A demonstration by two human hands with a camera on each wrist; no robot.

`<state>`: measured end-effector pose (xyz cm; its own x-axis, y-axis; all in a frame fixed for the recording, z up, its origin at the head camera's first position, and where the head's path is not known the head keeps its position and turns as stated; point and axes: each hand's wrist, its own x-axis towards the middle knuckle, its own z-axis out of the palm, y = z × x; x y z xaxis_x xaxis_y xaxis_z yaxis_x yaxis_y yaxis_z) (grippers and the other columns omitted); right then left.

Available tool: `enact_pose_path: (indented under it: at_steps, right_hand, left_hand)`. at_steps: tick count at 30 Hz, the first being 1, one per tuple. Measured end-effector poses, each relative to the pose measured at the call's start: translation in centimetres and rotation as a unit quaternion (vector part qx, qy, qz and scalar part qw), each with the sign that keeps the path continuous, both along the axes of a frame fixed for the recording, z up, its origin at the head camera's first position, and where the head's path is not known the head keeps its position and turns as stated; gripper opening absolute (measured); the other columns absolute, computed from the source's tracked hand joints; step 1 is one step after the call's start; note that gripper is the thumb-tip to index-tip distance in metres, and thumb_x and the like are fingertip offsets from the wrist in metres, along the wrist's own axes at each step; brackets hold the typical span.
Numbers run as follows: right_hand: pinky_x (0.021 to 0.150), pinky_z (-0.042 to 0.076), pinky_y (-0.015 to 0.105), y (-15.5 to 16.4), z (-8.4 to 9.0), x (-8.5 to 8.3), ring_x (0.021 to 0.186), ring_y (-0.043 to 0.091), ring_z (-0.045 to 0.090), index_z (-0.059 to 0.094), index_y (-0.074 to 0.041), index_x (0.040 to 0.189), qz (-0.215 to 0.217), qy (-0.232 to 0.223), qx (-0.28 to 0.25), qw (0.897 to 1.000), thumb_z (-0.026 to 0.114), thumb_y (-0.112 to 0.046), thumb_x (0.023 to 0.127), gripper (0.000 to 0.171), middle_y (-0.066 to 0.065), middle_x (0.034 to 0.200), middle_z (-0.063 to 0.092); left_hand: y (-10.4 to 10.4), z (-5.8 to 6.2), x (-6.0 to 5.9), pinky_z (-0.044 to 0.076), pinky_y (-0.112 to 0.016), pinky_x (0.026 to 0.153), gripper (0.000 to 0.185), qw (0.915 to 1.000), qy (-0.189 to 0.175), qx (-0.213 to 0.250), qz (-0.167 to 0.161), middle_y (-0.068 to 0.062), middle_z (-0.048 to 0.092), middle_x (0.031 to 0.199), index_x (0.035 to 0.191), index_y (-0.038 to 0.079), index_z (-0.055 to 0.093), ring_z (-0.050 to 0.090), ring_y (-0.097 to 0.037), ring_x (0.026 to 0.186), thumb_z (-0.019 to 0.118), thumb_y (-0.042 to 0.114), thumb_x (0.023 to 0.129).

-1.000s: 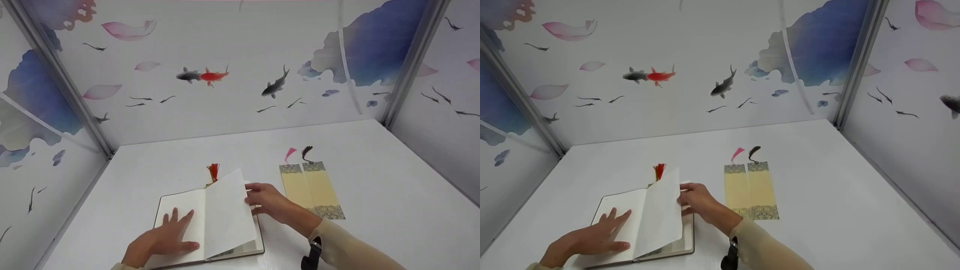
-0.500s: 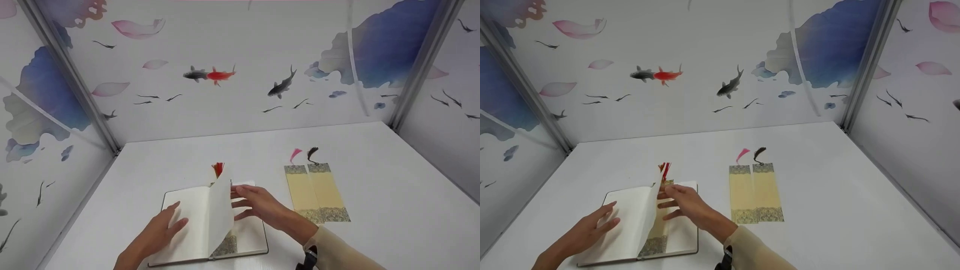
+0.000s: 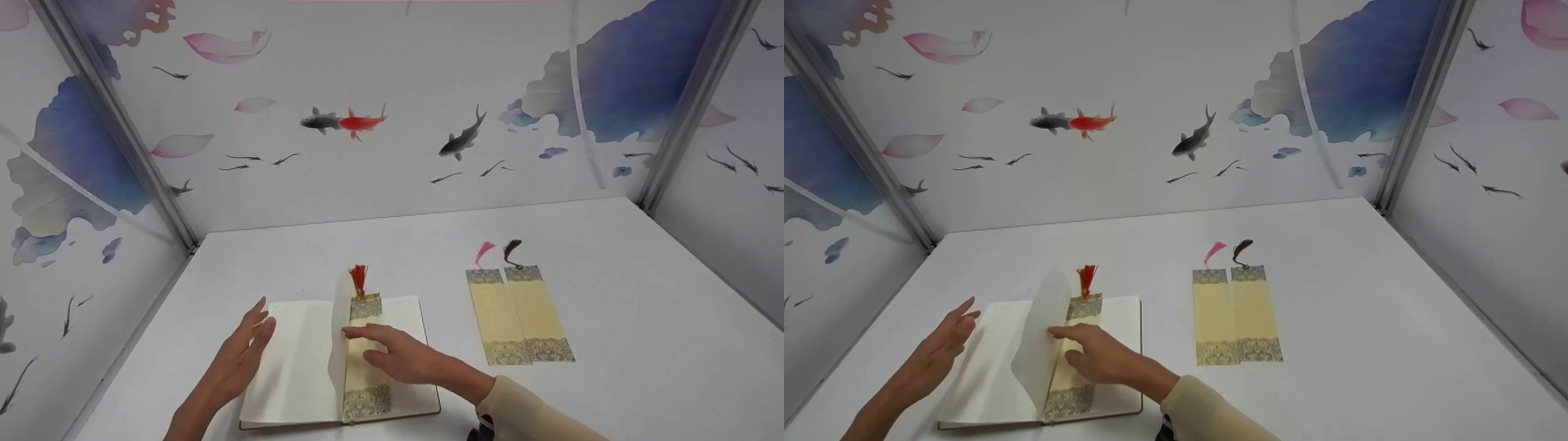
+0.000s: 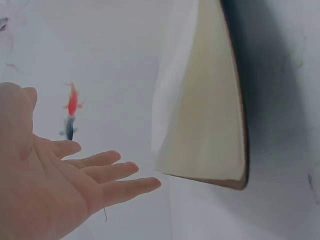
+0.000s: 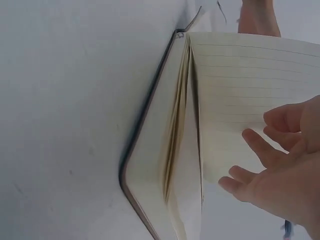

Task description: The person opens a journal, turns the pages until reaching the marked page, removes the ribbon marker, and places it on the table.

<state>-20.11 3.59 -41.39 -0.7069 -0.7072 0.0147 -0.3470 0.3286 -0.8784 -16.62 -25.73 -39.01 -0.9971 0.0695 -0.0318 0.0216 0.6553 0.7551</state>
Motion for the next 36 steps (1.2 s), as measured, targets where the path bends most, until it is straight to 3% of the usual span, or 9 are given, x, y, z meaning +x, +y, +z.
enact_pose_path:
  at_steps: [4,7,11,16,23,28,31,36]
  right_hand:
    - [0.126,0.014,0.053,-0.7,-0.1,-0.1,0.154,0.03,0.028,0.045,-0.014,0.152,0.038,0.058,0.055,0.996,0.049,-0.006,0.103,0.05,0.006,0.157,0.045]
    - [0.125,0.012,0.059,-1.2,-0.3,-0.3,0.154,0.033,0.027,0.045,-0.012,0.151,0.07,0.098,0.102,0.987,0.049,-0.003,0.101,0.051,0.005,0.157,0.046]
    - [0.121,0.013,0.068,-1.6,-0.6,-0.2,0.155,0.041,0.014,0.046,-0.022,0.152,0.084,0.127,0.186,0.971,0.052,-0.01,0.101,0.052,-0.001,0.16,0.041]
    - [0.123,0.013,0.063,-1.8,-0.7,-0.1,0.157,0.037,0.011,0.045,-0.03,0.151,0.094,0.136,0.247,0.955,0.054,-0.021,0.103,0.05,-0.008,0.163,0.034]
    - [0.124,0.011,0.061,-1.8,-0.8,-0.2,0.157,0.035,0.01,0.041,-0.032,0.153,0.122,0.138,0.261,0.948,0.054,-0.028,0.103,0.052,-0.009,0.166,0.027]
    - [0.124,0.015,0.061,-1.7,-1.0,-0.2,0.157,0.035,0.013,0.038,-0.034,0.155,0.131,0.153,0.274,0.94,0.053,-0.032,0.103,0.054,-0.01,0.166,0.026]
    - [0.123,0.016,0.062,-1.7,-1.1,-0.3,0.156,0.036,0.015,0.039,-0.034,0.154,0.13,0.154,0.274,0.941,0.054,-0.032,0.103,0.053,-0.011,0.166,0.027]
    - [0.123,0.017,0.062,-1.7,-1.1,-0.6,0.157,0.035,0.016,0.043,-0.033,0.152,0.124,0.156,0.269,0.942,0.057,-0.032,0.102,0.053,-0.011,0.165,0.029]
  left_hand:
    - [0.0,0.1,0.1,0.029,-0.067,0.115,0.067,0.9996,0.027,0.01,0.007,-0.024,0.027,0.163,0.163,0.014,0.005,0.031,-0.047,0.148,0.029,0.046,0.11]
    - [-0.1,0.4,0.2,0.031,-0.066,0.115,0.066,0.9987,0.047,0.02,0.009,-0.022,0.028,0.163,0.163,0.015,0.005,0.032,-0.047,0.148,0.031,0.044,0.11]
    - [-0.3,0.9,0.4,0.034,-0.062,0.115,0.065,0.997,0.075,0.019,0.012,-0.022,0.031,0.161,0.162,0.013,0.01,0.034,-0.045,0.147,0.036,0.041,0.109]
    - [-0.4,1.4,0.5,0.036,-0.06,0.114,0.062,0.9943,0.101,-0.023,0.024,-0.023,0.037,0.159,0.158,0.008,0.028,0.038,-0.044,0.145,0.047,0.037,0.107]
    - [0.1,0.0,0.4,0.035,-0.06,0.115,0.055,0.9948,0.06,-0.082,-0.003,-0.021,0.045,0.155,0.151,0.008,0.045,0.038,-0.043,0.145,0.059,0.03,0.102]
    - [0.9,-1.7,-0.1,0.029,-0.064,0.116,0.061,0.9922,0.002,-0.111,-0.057,-0.021,0.044,0.155,0.148,0.009,0.048,0.033,-0.047,0.147,0.065,0.037,0.097]
    - [1.2,-2.5,-0.4,0.024,-0.066,0.117,0.071,0.9868,-0.044,-0.13,-0.086,-0.024,0.036,0.159,0.151,0.009,0.045,0.026,-0.05,0.149,0.067,0.046,0.094]
    - [2.0,-3.2,-0.9,0.019,-0.072,0.116,0.088,0.9752,-0.094,-0.173,-0.102,-0.031,0.025,0.161,0.155,0.008,0.037,0.019,-0.056,0.148,0.068,0.057,0.088]
